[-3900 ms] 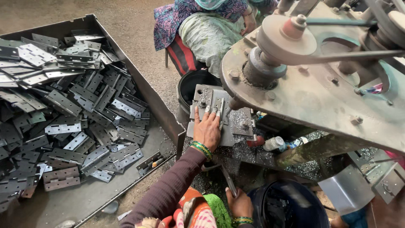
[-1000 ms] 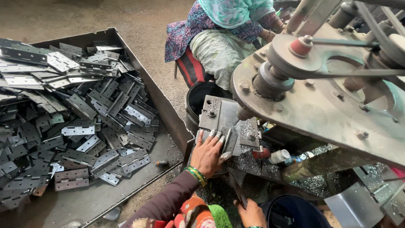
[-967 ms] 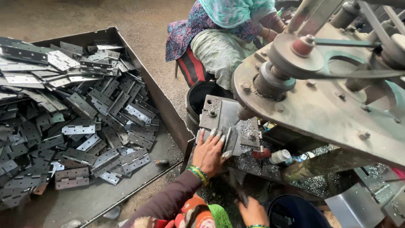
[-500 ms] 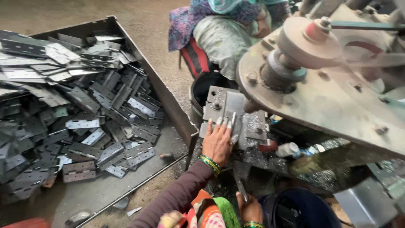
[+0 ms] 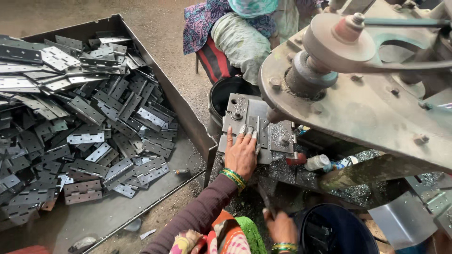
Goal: The person operates a belt-driven grinding machine to process metal hinges. They pick up hinges from a large metal bin, place them on the machine's platform, and use a lever to engage the grinding wheel. Processed hinges are dropped into a bucket below.
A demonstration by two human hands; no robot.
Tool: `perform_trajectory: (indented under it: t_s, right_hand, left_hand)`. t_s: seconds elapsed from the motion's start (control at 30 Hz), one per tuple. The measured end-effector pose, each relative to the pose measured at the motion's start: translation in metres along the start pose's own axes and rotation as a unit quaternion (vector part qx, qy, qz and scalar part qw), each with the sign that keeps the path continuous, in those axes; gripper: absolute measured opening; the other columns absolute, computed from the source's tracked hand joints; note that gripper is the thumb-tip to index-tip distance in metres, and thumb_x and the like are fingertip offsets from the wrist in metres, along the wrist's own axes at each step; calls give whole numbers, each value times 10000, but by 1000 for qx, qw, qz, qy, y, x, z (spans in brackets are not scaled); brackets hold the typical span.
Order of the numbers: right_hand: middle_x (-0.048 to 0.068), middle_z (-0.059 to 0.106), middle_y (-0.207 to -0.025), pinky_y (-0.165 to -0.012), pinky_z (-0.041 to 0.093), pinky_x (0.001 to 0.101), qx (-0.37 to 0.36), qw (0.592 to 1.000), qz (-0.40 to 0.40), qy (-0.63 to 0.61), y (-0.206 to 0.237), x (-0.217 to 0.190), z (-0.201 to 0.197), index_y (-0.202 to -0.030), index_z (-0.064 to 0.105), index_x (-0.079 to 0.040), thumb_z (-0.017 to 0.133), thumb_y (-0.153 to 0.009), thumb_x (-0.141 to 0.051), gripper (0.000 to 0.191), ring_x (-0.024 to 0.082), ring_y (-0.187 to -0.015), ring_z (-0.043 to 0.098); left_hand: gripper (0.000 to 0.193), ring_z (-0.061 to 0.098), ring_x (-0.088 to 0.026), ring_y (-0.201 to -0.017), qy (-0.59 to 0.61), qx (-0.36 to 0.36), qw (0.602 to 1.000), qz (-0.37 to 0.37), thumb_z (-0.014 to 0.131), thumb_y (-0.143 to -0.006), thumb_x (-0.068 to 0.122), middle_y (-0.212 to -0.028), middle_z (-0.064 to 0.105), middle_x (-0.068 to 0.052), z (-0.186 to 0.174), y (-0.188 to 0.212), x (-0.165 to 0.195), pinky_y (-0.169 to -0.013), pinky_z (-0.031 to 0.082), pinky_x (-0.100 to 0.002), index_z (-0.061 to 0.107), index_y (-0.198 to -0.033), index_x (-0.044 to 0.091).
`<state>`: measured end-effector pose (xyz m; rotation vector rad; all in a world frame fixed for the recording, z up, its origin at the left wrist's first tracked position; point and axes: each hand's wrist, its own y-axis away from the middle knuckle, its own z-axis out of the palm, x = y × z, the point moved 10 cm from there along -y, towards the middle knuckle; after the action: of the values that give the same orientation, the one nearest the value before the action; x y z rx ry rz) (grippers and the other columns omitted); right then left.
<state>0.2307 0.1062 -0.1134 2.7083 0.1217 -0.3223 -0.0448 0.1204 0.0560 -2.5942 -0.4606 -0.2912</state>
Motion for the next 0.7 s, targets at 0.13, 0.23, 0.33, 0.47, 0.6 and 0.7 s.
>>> perform_trajectory:
  t_s: [0.13, 0.23, 0.33, 0.47, 0.6, 0.7]
  right_hand:
    - [243, 756, -909, -834, 563, 546, 26, 999, 15, -12, -11, 21, 34, -981, 748, -129, 621, -863, -644, 544, 462, -964, 712]
    - [293, 726, -924, -842, 575, 516, -14, 998, 55, 41, -14, 29, 30, -928, 784, -67, 655, -874, -723, 671, 465, -986, 697]
    - [252, 757, -882, -803, 595, 513, -42, 998, 19, 45, -8, 11, -5, -968, 761, -133, 623, -847, -653, 551, 445, -921, 738]
    - [191, 779, -822, -754, 589, 534, -44, 998, 24, 42, 11, -10, -36, -962, 744, -148, 589, -850, -621, 509, 428, -850, 759]
    - [192, 768, -872, -775, 581, 510, -33, 994, 81, 67, 20, -10, -28, -970, 756, -139, 599, -863, -658, 553, 416, -879, 761]
    - [205, 781, -879, -782, 573, 498, -47, 994, 75, 59, 19, -10, -19, -940, 770, -106, 602, -867, -683, 605, 418, -887, 759]
  left_hand:
    - [439, 505, -295, -1355, 70, -54, 996, -4, 563, -942, 212, -1395, 603, -130, 13, 2, -7, -1262, 67, -573, 575, -1345, 37]
    - [381, 516, -285, -1370, 93, -49, 994, 5, 548, -946, 164, -1375, 622, -112, 13, 2, -10, -1286, 56, -554, 594, -1307, 52]
    - [318, 510, -280, -1333, 35, -66, 997, -11, 531, -913, 137, -1354, 616, -122, 21, -10, -12, -1237, 5, -622, 614, -1213, 72]
    - [320, 493, -279, -1391, 9, -92, 996, -14, 515, -935, 103, -1272, 645, -106, 27, -14, -10, -1259, 5, -616, 607, -1238, 57]
    - [337, 500, -278, -1372, 23, -62, 998, -5, 528, -904, 111, -1321, 631, -122, 19, -15, -10, -1255, 16, -601, 610, -1226, 57]
    - [349, 517, -279, -1333, 20, -64, 998, 0, 539, -908, 107, -1323, 630, -132, 16, -13, -10, -1256, 22, -603, 612, -1243, 42]
